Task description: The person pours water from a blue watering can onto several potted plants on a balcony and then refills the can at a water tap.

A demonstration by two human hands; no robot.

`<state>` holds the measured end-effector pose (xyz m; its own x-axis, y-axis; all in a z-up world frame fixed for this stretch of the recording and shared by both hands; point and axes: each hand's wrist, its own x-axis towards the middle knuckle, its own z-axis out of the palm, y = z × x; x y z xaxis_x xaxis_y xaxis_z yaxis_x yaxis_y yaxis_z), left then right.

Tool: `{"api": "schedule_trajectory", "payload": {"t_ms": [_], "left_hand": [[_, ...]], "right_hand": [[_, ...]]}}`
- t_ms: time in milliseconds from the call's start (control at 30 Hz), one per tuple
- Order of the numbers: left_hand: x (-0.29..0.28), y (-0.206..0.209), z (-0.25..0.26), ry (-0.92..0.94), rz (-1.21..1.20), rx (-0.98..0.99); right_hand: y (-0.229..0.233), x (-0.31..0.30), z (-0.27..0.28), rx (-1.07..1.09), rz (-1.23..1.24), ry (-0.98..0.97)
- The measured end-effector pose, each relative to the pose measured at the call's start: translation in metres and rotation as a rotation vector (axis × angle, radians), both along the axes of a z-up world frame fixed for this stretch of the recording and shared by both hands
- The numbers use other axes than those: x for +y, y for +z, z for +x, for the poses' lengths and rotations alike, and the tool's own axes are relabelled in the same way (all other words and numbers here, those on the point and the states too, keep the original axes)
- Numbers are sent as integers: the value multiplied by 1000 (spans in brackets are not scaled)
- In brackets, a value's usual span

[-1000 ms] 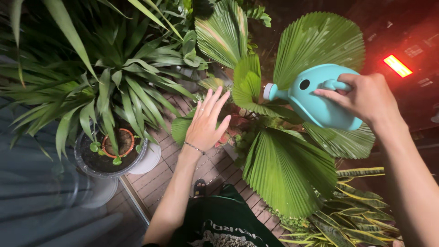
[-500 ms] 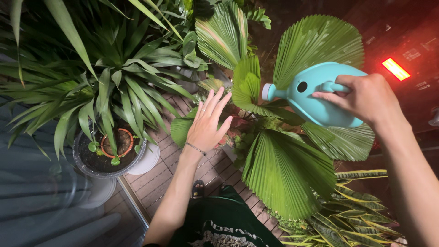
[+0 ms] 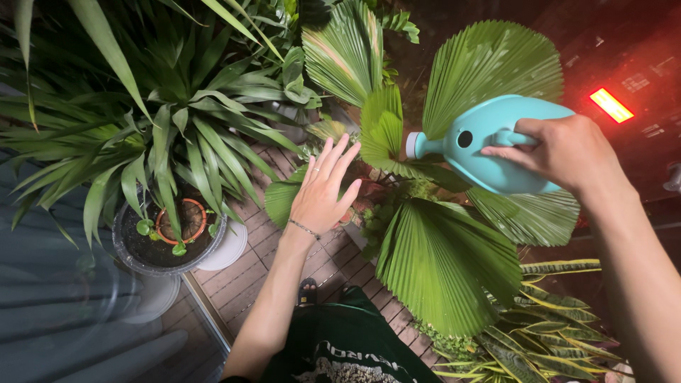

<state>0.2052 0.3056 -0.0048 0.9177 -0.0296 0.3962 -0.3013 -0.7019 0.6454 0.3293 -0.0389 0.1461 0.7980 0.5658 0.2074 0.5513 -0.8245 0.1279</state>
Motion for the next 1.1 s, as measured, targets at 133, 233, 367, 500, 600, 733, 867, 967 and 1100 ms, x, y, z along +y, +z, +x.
{"api": "schedule_trajectory", "payload": {"t_ms": [133, 233, 367, 500, 600, 733, 867, 967, 1100], "left_hand": [[1, -1, 0, -7, 7, -9], [2, -1, 0, -10, 6, -6], [3, -1, 0, -11, 14, 1], [4, -3, -1, -17, 11, -7], [4, -2, -1, -17, 15, 0], [5, -1, -1, -23, 10, 1], [5, 0, -1, -26, 11, -1], [6, 0, -1, -29, 10, -4], [8, 0, 0, -35, 9, -16]], "right_hand": [[1, 1, -2, -8, 11, 59], [1, 3, -4, -19, 13, 72], [1, 5, -5, -51, 1, 90], [1, 5, -7, -70, -11, 97], [0, 5, -8, -84, -17, 109], [0, 5, -10, -81, -14, 101], [0, 4, -11, -87, 4, 103], [0, 5, -12, -99, -7, 100], [2, 6, -16, -123, 6, 127]]}}
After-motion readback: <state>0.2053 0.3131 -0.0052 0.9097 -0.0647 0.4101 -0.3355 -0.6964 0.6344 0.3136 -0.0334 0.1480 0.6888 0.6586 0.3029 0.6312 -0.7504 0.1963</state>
